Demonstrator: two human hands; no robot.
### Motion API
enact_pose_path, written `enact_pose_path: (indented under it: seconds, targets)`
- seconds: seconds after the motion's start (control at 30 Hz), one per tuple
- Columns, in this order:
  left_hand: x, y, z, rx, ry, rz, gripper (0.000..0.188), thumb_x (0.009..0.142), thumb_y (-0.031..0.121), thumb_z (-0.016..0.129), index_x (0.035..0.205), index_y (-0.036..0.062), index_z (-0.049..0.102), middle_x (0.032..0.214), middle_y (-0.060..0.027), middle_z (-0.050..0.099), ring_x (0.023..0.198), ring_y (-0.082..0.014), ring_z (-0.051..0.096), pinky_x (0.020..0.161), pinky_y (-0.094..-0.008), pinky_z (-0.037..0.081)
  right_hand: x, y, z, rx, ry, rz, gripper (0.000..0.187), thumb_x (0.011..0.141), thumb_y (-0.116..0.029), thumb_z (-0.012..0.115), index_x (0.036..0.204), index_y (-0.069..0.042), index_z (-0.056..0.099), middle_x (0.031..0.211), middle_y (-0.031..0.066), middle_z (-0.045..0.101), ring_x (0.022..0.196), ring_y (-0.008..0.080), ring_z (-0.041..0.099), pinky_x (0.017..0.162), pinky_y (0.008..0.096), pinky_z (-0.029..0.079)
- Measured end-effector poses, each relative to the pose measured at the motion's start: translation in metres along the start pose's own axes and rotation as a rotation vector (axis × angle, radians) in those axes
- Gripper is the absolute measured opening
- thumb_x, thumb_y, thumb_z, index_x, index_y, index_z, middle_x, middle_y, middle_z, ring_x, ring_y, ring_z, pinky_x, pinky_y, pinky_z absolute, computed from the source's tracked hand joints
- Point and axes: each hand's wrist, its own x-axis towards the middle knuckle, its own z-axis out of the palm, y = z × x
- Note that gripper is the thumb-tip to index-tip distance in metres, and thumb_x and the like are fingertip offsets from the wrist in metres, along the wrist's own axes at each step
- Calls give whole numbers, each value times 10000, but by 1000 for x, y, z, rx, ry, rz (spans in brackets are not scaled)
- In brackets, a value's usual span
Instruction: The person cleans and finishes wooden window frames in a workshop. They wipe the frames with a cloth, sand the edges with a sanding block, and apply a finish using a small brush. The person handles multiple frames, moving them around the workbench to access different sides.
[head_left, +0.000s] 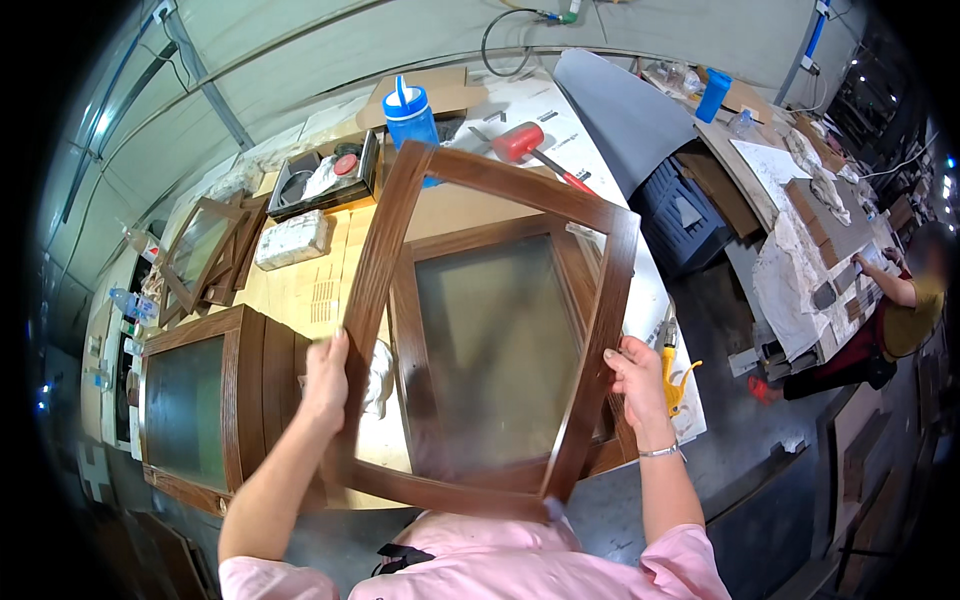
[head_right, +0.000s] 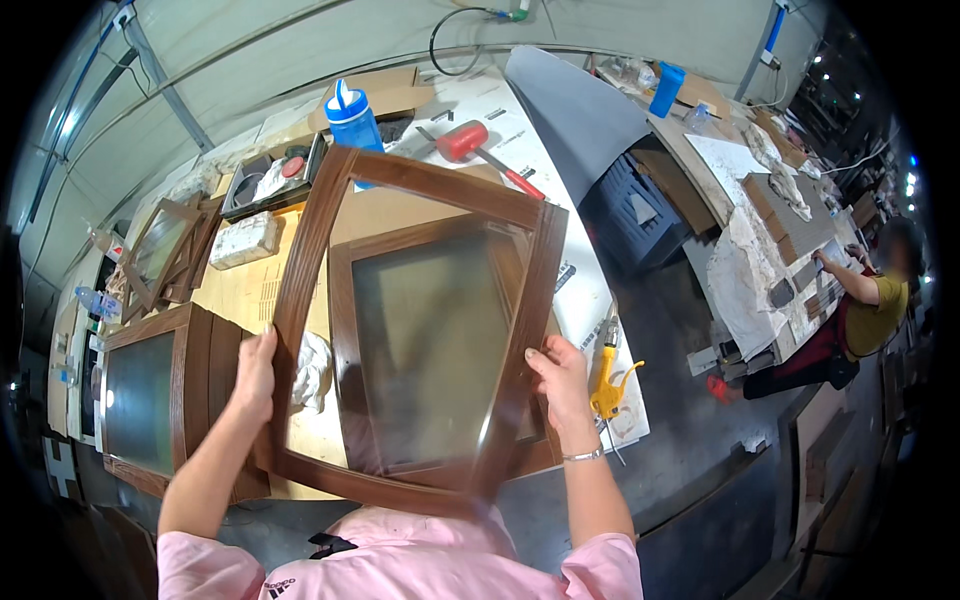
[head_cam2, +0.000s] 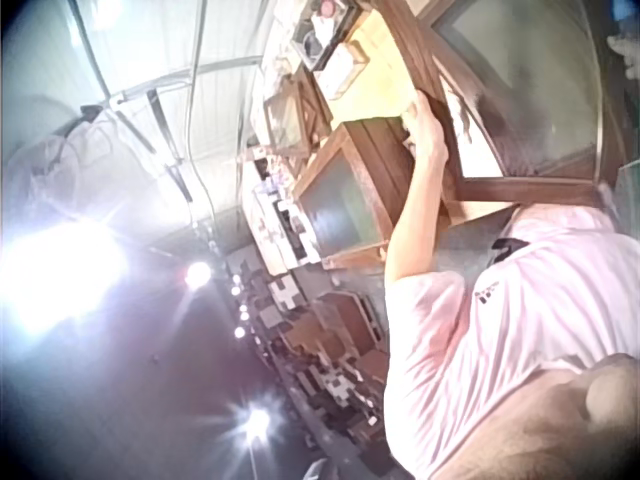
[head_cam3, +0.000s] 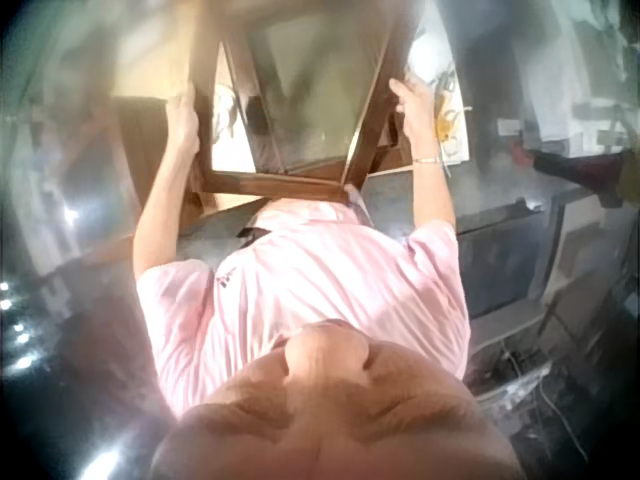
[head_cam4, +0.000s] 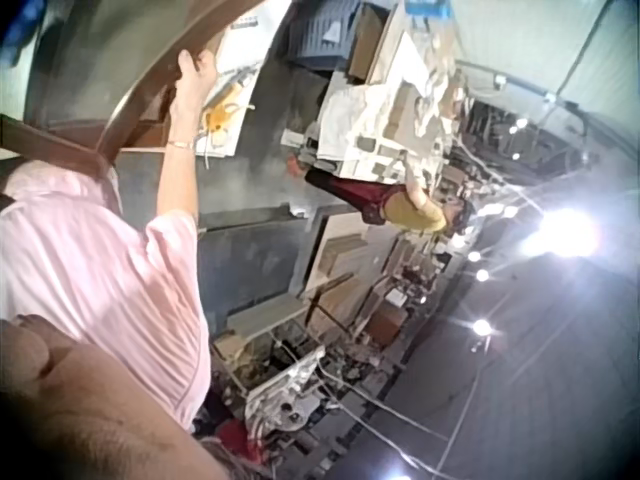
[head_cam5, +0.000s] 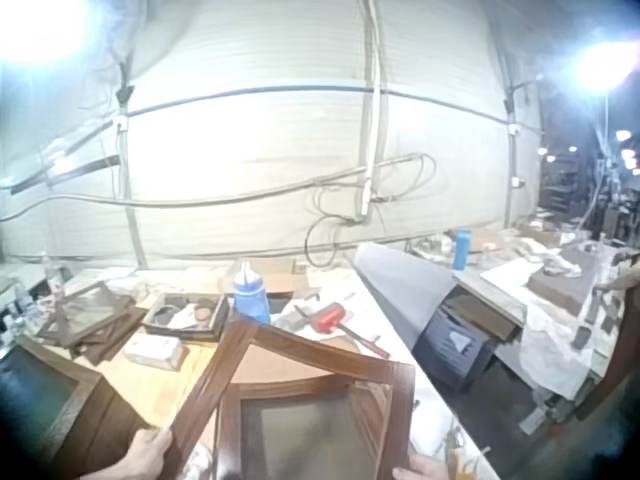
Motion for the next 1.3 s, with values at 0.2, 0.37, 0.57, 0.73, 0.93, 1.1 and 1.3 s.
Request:
enact_pose_path:
  seconds: [0.2, 0.37, 0.57, 0.73, 0.93, 1.1, 1.3]
  targets:
    - [46, 115, 10, 349, -118, 204, 468, 992, 391, 482, 825, -29, 604, 655, -74, 566, 606, -153, 523, 574, -339, 420, -22, 8, 7, 212, -110, 29, 281, 860, -17, 608, 1139, -23, 570, 980, 96, 681, 806, 198, 694, 632, 347, 596]
    - [80, 193, 52, 835, 36, 339, 653, 959, 561, 398, 796, -31, 621, 742, -218, 623, 787, -362, 645, 755, -448, 470, -45, 19, 34, 502, -147, 59, 285, 847, -7, 638, 1123, -50, 578, 1026, 76, 669, 897, 204, 670, 753, 363, 587]
    - [104, 194, 71, 950, -268, 473, 738, 958, 607, 395, 784, -73, 623, 863, -281, 634, 902, -418, 620, 816, -453, 456, -101, 41, 18, 733, -36, -1, 337, 833, -1, 596, 1170, -21, 596, 1054, 149, 664, 1050, 307, 633, 915, 457, 516]
    - [97, 185, 87, 987, -441, 530, 710, 969, 604, 377, 908, -47, 656, 920, -260, 657, 925, -410, 615, 824, -443, 455, -138, 25, -30, 813, 7, -160, 548, 813, -307, 618, 1215, 60, 551, 1186, 228, 605, 1162, 367, 535, 1040, 474, 382]
    - [87, 192, 130, 995, -643, 843, 596, 987, 519, 416, 785, 6, 644, 785, -238, 634, 788, -420, 586, 731, -470, 452, -164, 34, -67, 593, -209, -66, 730, 730, -393, 711, 1209, 122, 515, 1115, 250, 626, 1025, 446, 617, 947, 547, 467]
    - [78, 203, 186, 1114, -770, 1033, 580, 984, 526, 413, 800, 37, 667, 813, -207, 656, 821, -400, 617, 730, -476, 479, -165, 51, -40, 555, -255, 91, 604, 740, -278, 772, 1141, 107, 537, 1065, 261, 644, 931, 421, 660, 852, 571, 507]
    - [62, 224, 238, 1137, -947, 1020, 610, 957, 582, 427, 966, 45, 716, 971, -209, 681, 959, -395, 617, 861, -456, 464, -159, 56, 6, 474, -309, 120, 418, 766, -173, 768, 1068, 67, 605, 974, 203, 686, 919, 305, 672, 880, 402, 517]
